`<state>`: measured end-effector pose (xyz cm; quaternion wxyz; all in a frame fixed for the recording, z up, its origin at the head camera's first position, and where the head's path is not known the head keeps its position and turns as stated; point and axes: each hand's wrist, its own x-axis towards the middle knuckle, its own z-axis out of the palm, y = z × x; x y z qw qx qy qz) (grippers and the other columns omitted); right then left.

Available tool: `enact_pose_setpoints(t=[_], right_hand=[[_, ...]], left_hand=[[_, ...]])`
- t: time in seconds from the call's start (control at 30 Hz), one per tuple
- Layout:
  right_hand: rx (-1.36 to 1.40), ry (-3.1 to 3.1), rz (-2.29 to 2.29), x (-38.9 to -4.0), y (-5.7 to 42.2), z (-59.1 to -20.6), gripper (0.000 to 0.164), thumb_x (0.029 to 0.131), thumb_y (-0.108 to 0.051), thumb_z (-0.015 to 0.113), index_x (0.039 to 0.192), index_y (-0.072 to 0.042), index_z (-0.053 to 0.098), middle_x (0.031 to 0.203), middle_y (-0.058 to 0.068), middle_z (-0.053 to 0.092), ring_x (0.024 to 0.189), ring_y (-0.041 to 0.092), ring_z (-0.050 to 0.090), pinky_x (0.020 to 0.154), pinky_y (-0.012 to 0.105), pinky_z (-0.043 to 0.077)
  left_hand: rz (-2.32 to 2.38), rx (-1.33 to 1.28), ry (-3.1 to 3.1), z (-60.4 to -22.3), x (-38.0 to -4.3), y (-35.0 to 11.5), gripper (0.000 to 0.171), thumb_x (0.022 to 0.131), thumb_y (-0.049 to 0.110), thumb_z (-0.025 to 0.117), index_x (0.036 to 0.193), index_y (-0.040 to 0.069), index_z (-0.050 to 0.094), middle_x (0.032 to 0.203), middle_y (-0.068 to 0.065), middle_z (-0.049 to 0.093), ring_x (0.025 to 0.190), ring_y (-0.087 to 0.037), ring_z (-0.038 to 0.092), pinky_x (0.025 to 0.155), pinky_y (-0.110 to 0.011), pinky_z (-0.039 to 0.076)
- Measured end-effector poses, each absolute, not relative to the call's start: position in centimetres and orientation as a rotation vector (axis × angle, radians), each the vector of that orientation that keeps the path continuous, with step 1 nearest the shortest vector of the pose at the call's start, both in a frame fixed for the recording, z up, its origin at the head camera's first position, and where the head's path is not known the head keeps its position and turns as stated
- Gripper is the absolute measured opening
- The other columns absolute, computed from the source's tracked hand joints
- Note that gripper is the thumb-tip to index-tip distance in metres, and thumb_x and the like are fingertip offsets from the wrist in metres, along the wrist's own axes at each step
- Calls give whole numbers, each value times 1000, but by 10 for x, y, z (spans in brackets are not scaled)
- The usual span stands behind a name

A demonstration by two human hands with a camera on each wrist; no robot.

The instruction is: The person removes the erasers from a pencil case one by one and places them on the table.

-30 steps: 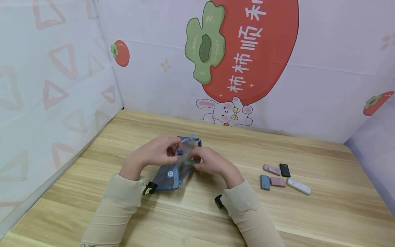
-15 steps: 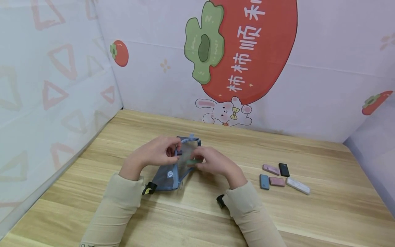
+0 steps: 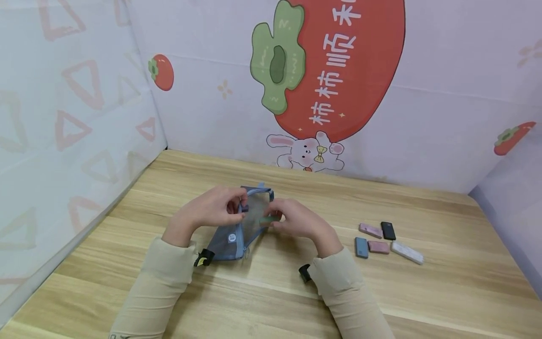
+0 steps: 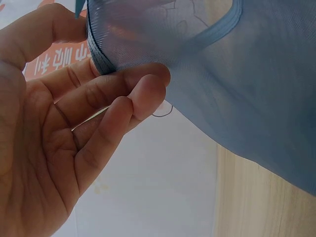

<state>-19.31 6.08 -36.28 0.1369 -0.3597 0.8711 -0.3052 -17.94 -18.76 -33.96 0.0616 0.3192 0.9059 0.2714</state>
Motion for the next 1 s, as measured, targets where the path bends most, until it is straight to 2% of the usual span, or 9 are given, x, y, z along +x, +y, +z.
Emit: enact_pose_setpoints(t=[0.33, 0.73, 1.0], right_hand=[[-981, 2548, -878, -194, 68, -362, 21, 89, -3, 66, 108, -11, 70, 98, 1, 64, 91, 17, 56, 82, 30, 49], [-947, 2578, -913, -196, 79, -356, 23, 88, -2, 66, 110, -9, 71, 98, 2, 66, 91, 19, 57, 88, 43, 53], [-899, 2602, -907, -197, 86, -354, 23, 88, -3, 68, 109, -11, 71, 97, 1, 66, 90, 18, 57, 83, 33, 51]], left_hand=[[827, 1010, 2729, -341, -181, -189, 17, 84, 15, 65, 97, 6, 61, 72, 6, 66, 66, -6, 59, 65, -26, 51], [821, 1004, 2726, -340, -180, -187, 16, 84, 15, 66, 97, 6, 62, 73, 6, 67, 67, -6, 59, 66, -26, 51], [815, 987, 2730, -340, -180, -186, 16, 84, 15, 66, 97, 7, 62, 73, 6, 67, 68, -6, 60, 66, -26, 51]])
